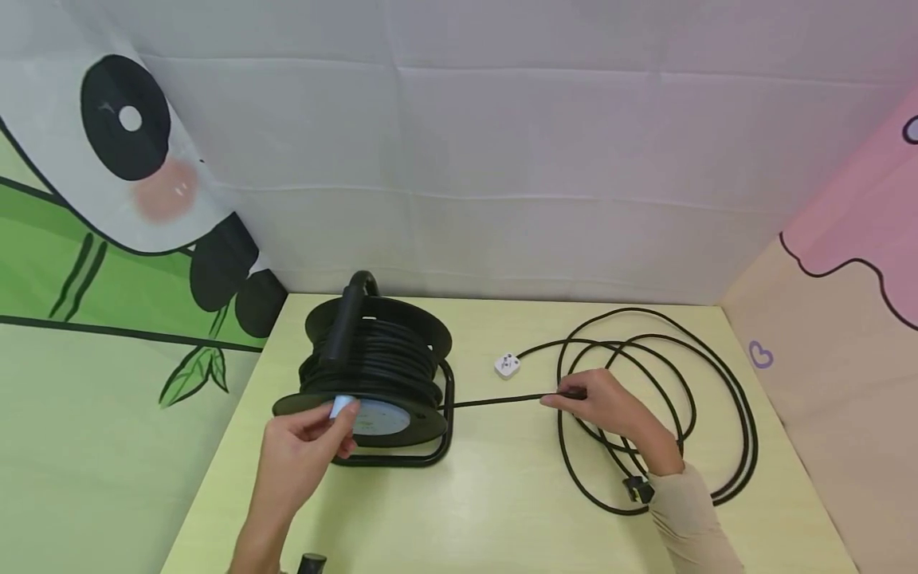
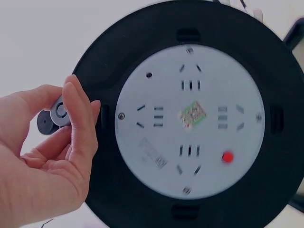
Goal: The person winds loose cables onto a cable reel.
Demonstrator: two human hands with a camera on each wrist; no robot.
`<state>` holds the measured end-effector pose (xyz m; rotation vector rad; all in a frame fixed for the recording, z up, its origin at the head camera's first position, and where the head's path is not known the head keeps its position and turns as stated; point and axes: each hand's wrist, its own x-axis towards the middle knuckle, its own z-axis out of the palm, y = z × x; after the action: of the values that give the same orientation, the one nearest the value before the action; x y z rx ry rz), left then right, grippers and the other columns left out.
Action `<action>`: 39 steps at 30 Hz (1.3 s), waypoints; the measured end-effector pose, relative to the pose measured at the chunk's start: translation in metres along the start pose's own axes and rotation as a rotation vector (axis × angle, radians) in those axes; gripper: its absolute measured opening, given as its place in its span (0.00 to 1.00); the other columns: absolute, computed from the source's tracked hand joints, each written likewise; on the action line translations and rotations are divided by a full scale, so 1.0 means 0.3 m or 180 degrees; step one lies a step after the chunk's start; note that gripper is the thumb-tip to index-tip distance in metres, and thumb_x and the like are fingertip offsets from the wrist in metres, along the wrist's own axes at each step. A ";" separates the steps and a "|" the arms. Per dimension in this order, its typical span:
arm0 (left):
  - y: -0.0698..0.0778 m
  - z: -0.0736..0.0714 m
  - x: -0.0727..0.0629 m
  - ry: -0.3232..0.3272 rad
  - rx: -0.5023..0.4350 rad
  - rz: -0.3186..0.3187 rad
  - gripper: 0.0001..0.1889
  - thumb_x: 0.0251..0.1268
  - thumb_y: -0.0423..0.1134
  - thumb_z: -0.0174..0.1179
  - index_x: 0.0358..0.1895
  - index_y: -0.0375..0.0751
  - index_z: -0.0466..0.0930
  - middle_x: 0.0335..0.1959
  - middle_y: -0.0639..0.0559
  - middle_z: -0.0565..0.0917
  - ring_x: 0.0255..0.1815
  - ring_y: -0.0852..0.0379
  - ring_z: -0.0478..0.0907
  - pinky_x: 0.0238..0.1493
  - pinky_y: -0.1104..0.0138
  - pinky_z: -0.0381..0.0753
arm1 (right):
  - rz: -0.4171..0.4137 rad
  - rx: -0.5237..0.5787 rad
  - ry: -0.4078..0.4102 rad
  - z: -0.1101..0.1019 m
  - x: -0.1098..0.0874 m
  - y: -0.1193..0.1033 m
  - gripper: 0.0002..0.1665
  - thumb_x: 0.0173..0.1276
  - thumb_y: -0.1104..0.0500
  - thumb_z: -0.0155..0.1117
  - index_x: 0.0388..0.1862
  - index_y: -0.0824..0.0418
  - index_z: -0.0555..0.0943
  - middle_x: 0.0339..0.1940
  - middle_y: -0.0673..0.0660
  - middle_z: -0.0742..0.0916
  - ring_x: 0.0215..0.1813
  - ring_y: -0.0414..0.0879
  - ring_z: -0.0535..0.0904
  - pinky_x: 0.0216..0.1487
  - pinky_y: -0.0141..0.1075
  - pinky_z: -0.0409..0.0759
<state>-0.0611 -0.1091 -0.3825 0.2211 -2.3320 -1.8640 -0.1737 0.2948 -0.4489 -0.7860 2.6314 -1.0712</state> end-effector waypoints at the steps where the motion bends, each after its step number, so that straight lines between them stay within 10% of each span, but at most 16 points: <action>1: -0.001 0.005 -0.001 -0.0031 -0.0015 0.0018 0.10 0.66 0.37 0.71 0.36 0.31 0.90 0.17 0.48 0.85 0.18 0.56 0.84 0.27 0.69 0.86 | -0.0002 0.0012 -0.0020 0.006 0.005 -0.006 0.13 0.73 0.51 0.70 0.26 0.48 0.82 0.18 0.40 0.73 0.21 0.32 0.64 0.23 0.29 0.65; 24: -0.096 0.158 -0.026 -0.0694 -0.0336 -0.0054 0.11 0.66 0.41 0.72 0.31 0.36 0.90 0.16 0.49 0.84 0.19 0.49 0.85 0.24 0.68 0.85 | 0.0311 -0.0214 0.0345 0.057 0.067 -0.017 0.31 0.72 0.46 0.70 0.16 0.51 0.64 0.15 0.41 0.60 0.20 0.34 0.53 0.25 0.29 0.56; 39: -0.267 0.235 -0.037 -0.0827 -0.0123 -0.0184 0.11 0.66 0.40 0.71 0.27 0.37 0.89 0.16 0.49 0.84 0.17 0.56 0.83 0.23 0.73 0.81 | 0.0384 -0.0575 0.0578 -0.006 0.037 -0.005 0.29 0.72 0.43 0.69 0.16 0.50 0.68 0.14 0.41 0.61 0.19 0.34 0.53 0.24 0.30 0.56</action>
<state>-0.0629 -0.0569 -0.4762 0.0438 -2.4741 -2.0751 -0.1829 0.2888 -0.4464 -0.5775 2.9186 -0.9230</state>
